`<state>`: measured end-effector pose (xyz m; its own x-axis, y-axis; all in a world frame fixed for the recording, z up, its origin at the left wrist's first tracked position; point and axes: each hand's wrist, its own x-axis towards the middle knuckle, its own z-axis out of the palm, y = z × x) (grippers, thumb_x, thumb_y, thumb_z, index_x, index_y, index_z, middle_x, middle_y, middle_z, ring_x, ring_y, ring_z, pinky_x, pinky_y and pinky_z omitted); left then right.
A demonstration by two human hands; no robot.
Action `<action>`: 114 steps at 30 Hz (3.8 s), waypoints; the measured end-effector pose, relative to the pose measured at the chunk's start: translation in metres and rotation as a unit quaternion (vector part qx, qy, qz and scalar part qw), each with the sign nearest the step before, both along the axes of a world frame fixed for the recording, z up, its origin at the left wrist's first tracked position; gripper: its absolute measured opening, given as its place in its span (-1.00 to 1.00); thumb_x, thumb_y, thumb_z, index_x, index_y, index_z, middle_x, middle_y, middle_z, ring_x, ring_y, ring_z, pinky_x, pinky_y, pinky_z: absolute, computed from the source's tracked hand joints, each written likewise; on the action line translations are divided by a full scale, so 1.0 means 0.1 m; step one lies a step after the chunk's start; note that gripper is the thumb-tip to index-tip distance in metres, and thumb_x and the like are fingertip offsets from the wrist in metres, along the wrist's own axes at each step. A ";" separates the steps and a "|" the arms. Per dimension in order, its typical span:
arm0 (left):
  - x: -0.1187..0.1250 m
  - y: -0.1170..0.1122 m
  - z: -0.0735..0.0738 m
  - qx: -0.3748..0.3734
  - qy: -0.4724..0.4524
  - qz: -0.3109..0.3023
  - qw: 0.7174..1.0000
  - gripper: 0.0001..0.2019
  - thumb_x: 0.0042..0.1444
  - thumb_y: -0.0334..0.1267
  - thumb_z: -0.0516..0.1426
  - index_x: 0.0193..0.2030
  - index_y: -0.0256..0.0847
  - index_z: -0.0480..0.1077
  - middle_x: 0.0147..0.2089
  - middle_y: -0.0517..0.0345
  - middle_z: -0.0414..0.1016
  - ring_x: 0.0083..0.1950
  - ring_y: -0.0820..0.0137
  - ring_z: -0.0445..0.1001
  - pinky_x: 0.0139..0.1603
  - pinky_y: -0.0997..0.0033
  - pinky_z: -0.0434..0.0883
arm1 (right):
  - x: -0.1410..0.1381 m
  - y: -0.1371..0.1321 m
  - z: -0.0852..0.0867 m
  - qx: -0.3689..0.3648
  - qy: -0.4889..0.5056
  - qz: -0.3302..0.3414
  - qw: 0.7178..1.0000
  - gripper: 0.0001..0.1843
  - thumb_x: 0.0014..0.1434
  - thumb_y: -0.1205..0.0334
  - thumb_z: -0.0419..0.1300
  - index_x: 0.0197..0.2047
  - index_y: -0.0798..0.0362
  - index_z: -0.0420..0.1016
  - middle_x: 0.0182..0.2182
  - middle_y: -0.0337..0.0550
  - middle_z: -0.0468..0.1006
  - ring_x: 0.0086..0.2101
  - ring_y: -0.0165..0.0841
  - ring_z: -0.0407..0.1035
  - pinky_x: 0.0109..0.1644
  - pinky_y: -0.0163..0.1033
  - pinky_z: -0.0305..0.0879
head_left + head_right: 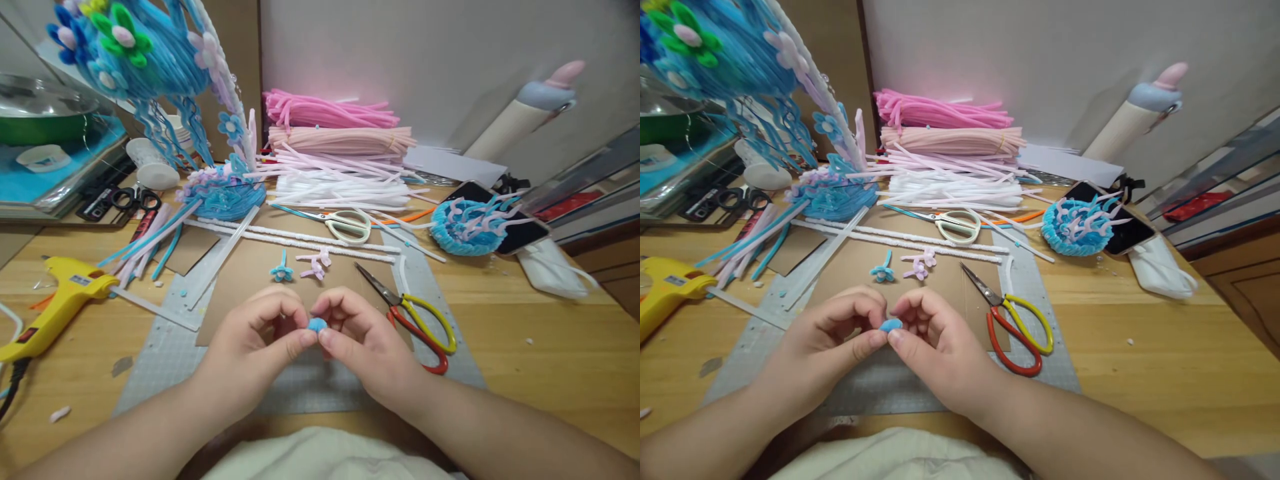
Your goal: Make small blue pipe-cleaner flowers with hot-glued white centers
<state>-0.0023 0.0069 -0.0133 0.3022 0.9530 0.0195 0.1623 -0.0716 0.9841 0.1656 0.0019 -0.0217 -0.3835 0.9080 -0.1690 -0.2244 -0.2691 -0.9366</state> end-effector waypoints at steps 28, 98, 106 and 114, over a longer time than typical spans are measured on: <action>0.01 -0.01 -0.01 -0.050 0.085 0.021 0.995 -0.93 0.05 -0.29 0.17 -0.41 -0.21 0.40 -0.43 0.21 0.48 -0.37 0.40 0.42 -0.33 0.41 0.33 | 0.03 0.07 -0.05 -0.120 0.025 0.028 0.992 -0.76 0.07 0.13 0.29 -0.28 0.09 0.38 -0.59 -0.31 0.40 -0.55 -0.51 0.24 -0.49 -0.40 0.11; -0.06 0.02 0.01 0.109 0.333 -0.072 0.934 -0.90 0.09 -0.35 0.10 -0.40 -0.17 0.42 -0.36 0.21 0.50 -0.20 0.32 0.41 -0.10 0.23 0.21 | 0.07 -0.25 -0.05 0.241 -0.466 0.183 0.831 -0.79 -0.05 0.56 0.05 -0.41 0.08 0.38 -0.44 -0.28 0.36 -0.43 -0.47 0.25 -0.36 -0.39 0.15; -0.06 -0.01 0.02 0.142 0.339 -0.064 0.928 -0.90 0.10 -0.36 0.08 -0.37 -0.17 0.42 -0.31 0.19 0.54 -0.15 0.28 0.43 -0.08 0.20 0.20 | 0.02 -0.35 -0.02 0.234 -0.488 0.146 0.828 -0.80 0.02 0.56 0.07 -0.39 0.10 0.41 -0.42 -0.24 0.37 -0.40 -0.43 0.27 -0.33 -0.37 0.19; -0.06 -0.02 0.00 0.153 0.343 -0.066 0.924 -0.89 0.10 -0.36 0.07 -0.38 -0.17 0.42 -0.31 0.18 0.54 -0.12 0.27 0.43 -0.08 0.20 0.19 | -0.01 -0.44 -0.07 0.261 -0.522 0.147 0.798 -0.82 0.10 0.53 0.05 -0.40 0.08 0.35 -0.41 -0.23 0.37 -0.40 -0.42 0.28 -0.33 -0.35 0.20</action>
